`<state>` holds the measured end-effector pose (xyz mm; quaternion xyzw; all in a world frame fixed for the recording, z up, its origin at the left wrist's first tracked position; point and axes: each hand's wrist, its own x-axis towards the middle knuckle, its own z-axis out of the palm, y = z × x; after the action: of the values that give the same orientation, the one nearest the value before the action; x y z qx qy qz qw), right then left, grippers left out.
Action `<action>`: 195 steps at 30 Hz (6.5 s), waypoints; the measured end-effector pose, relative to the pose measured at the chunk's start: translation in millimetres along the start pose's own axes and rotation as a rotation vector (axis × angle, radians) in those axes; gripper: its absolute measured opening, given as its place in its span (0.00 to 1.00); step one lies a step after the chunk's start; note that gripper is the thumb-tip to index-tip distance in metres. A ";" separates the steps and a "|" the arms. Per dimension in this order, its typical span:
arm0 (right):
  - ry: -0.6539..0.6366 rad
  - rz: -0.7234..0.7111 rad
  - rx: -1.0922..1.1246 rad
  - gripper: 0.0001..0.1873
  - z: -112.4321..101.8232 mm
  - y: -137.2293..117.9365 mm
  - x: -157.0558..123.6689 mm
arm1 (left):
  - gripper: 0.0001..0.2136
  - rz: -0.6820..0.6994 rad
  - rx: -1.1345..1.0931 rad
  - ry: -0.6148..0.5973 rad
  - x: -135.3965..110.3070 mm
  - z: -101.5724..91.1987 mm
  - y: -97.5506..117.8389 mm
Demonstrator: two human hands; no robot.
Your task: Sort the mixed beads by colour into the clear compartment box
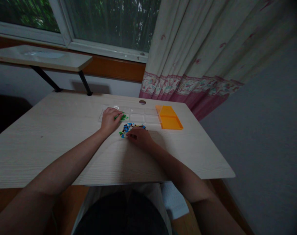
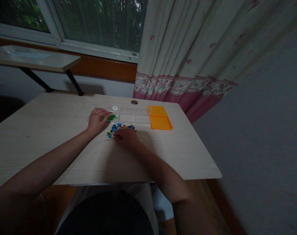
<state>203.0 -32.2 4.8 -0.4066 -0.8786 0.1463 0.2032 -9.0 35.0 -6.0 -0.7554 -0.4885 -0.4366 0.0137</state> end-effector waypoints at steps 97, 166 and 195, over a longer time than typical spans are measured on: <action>0.193 0.120 -0.250 0.12 -4.8 17.4 5.1 | 0.12 0.115 0.016 -0.046 -3.5 -4.0 15.3; 0.407 -0.056 0.123 0.14 -0.5 15.5 9.2 | 0.16 0.248 0.003 -0.126 -5.5 -4.5 17.8; 0.310 -0.028 0.016 0.07 4.2 7.2 8.1 | 0.16 -0.004 0.053 0.024 -1.7 4.0 -5.6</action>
<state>201.0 -21.8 0.1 -0.4105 -0.8411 0.0858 0.3416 -10.8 38.5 -11.9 -0.7484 -0.5012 -0.4326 0.0385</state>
